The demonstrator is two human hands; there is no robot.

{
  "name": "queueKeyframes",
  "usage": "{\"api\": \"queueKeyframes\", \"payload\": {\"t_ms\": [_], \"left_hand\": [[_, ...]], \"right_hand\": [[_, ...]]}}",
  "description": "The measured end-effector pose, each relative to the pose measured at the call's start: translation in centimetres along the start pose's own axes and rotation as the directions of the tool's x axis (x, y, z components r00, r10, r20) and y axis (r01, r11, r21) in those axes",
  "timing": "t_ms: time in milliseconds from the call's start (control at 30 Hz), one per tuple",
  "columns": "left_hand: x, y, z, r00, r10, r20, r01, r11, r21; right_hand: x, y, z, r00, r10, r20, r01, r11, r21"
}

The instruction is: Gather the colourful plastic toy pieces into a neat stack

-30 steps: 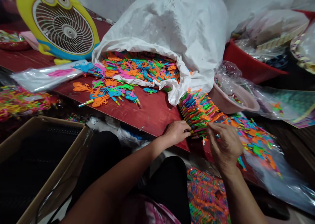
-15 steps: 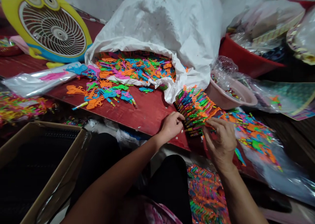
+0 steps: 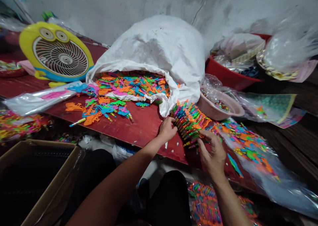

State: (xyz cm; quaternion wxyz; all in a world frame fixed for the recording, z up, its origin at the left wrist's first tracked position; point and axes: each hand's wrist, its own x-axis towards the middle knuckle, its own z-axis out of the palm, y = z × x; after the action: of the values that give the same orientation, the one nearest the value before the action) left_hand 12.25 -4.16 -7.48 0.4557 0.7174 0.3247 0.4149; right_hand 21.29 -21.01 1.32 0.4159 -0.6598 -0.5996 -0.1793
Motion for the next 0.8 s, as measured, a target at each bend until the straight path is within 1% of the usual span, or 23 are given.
{"api": "queueKeyframes", "payload": {"t_ms": [100, 167, 200, 267, 367, 467, 500, 533, 567, 667, 733, 800], "left_hand": [[-0.1, -0.1, 0.0, 0.996, -0.001, -0.085, 0.001, 1.000, 0.006], [0.7, -0.1, -0.1, 0.990, 0.001, -0.144, -0.001, 1.000, -0.002], [1.3, -0.1, -0.1, 0.988, 0.010, -0.152, -0.013, 1.000, -0.019], [2.5, -0.2, -0.1, 0.992, 0.035, -0.121, -0.045, 0.996, -0.079], [3.9, -0.3, -0.1, 0.998, 0.059, -0.026, -0.062, 0.988, -0.142], [4.1, -0.3, -0.4, 0.997, 0.069, 0.026, -0.065, 0.989, -0.129], [3.9, -0.2, -0.5, 0.997, 0.071, 0.033, -0.067, 0.990, -0.123], [3.6, -0.2, -0.7, 0.996, 0.073, 0.042, -0.067, 0.991, -0.116], [3.3, -0.2, -1.0, 0.996, 0.074, 0.052, -0.068, 0.992, -0.109], [2.2, -0.4, -1.9, 0.993, 0.085, 0.086, -0.077, 0.992, -0.100], [1.4, -0.5, -2.5, 0.990, 0.088, 0.107, -0.075, 0.989, -0.125], [0.5, -0.5, -3.2, 0.990, 0.067, 0.122, -0.045, 0.983, -0.177]], "right_hand": [[-0.7, 0.3, 0.4, 0.999, -0.028, -0.039, 0.026, 0.998, -0.065], [-1.1, 0.4, 1.0, 0.993, -0.001, -0.120, -0.012, 0.994, -0.105], [-1.3, 0.3, 1.3, 0.986, 0.018, -0.169, -0.039, 0.992, -0.124], [-1.7, 0.1, 2.0, 0.964, 0.052, -0.261, -0.095, 0.983, -0.156], [-2.2, -0.1, 2.6, 0.940, 0.065, -0.336, -0.146, 0.965, -0.220], [-3.2, 0.1, 2.8, 0.908, 0.065, -0.415, -0.202, 0.934, -0.296], [-3.5, 0.3, 2.7, 0.893, 0.087, -0.442, -0.238, 0.924, -0.299], [-3.9, 0.4, 2.7, 0.874, 0.137, -0.466, -0.289, 0.917, -0.274], [-4.2, 0.5, 2.6, 0.850, 0.213, -0.481, -0.350, 0.912, -0.215], [-4.7, 0.3, 2.3, 0.751, 0.482, -0.452, -0.512, 0.857, 0.063], [-4.6, 0.0, 2.0, 0.698, 0.570, -0.434, -0.555, 0.813, 0.176], [-4.3, -0.4, 1.9, 0.670, 0.591, -0.449, -0.571, 0.797, 0.198]]}}
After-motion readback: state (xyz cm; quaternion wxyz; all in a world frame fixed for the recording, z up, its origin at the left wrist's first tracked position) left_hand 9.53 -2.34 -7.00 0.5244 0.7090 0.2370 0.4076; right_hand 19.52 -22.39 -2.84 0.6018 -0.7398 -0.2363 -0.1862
